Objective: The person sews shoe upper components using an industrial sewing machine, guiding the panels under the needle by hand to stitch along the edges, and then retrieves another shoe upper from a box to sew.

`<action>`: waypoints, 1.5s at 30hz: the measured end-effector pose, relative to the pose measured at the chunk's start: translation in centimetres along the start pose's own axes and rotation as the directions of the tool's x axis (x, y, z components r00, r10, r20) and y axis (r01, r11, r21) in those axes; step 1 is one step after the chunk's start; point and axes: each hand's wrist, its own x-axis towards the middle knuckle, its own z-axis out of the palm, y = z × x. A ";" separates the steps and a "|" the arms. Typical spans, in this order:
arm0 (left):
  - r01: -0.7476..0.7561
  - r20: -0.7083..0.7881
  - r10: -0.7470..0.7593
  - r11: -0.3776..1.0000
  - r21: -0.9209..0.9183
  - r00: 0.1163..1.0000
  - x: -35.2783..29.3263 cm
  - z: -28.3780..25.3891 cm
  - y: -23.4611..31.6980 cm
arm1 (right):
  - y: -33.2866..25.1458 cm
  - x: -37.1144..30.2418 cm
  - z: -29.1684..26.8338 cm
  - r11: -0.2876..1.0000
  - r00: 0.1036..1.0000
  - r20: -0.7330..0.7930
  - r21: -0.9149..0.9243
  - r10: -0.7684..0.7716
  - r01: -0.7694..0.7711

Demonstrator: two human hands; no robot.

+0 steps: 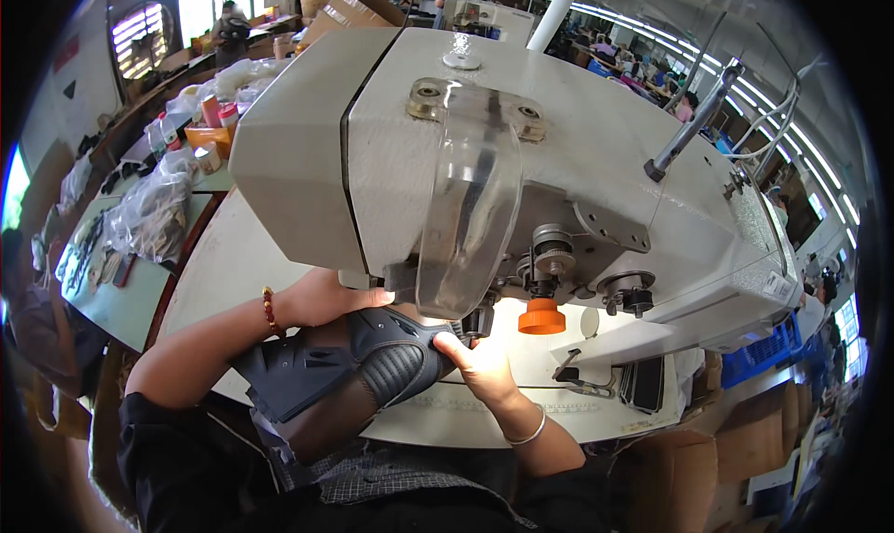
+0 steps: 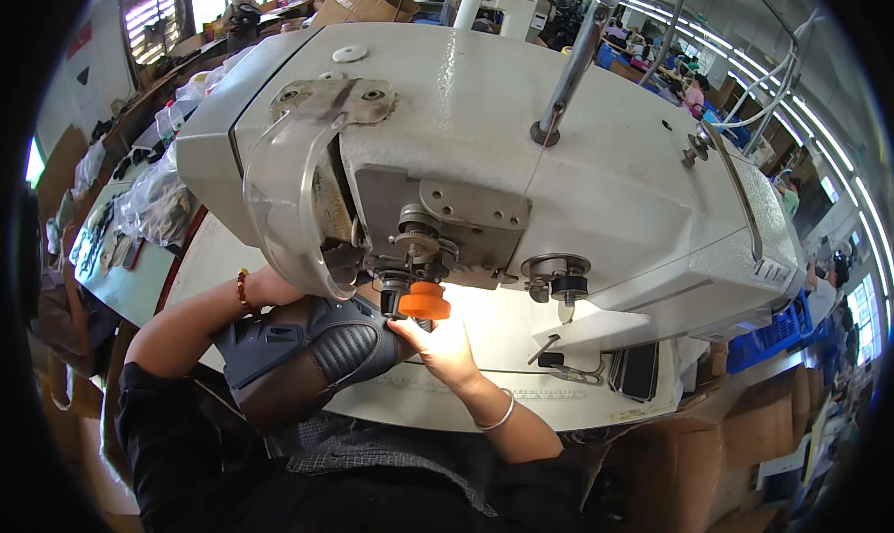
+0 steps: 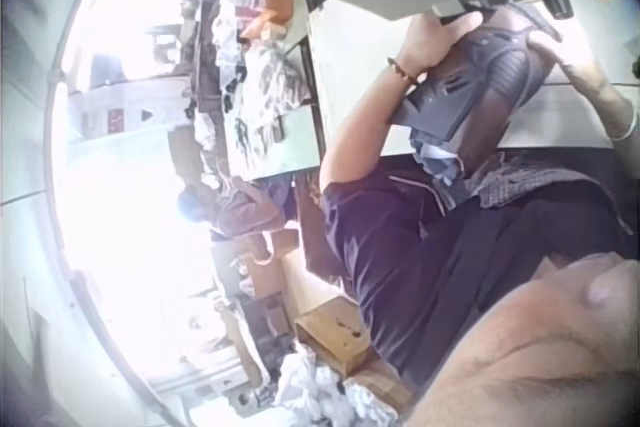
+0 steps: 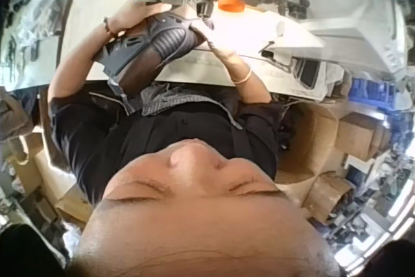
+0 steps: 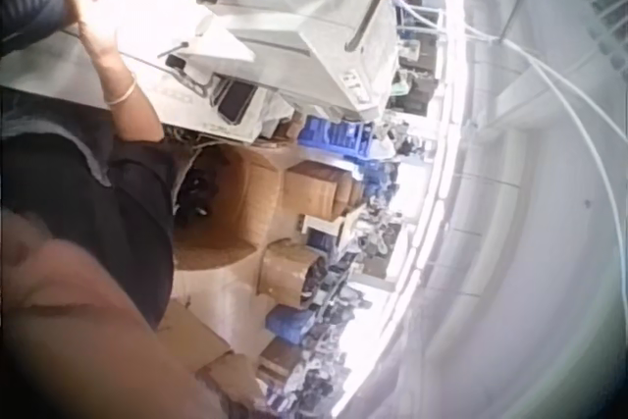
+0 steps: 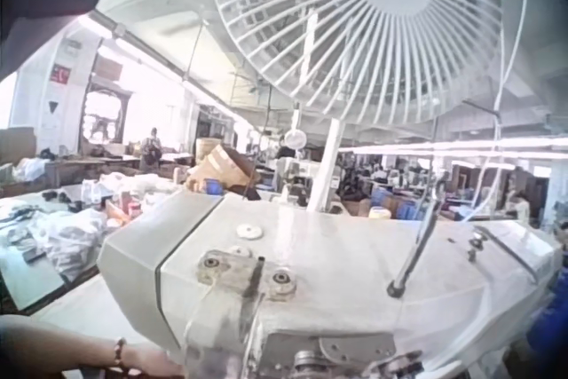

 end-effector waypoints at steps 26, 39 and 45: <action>-0.400 0.460 0.169 0.787 0.469 0.872 4.2 -5.1 9.3 | 3.0 -1.7 5.3 0.982 0.959 -0.210 -0.042 -0.191 0.187; -0.114 0.216 -0.231 0.388 0.915 0.949 -6.3 -3.2 11.9 | 1.3 -0.1 3.5 0.950 0.971 0.116 0.214 0.207 -0.228; -0.122 0.079 0.118 0.417 0.901 0.990 -8.1 -0.5 8.1 | -0.6 -0.1 2.0 0.888 0.961 0.078 -0.407 0.265 -0.212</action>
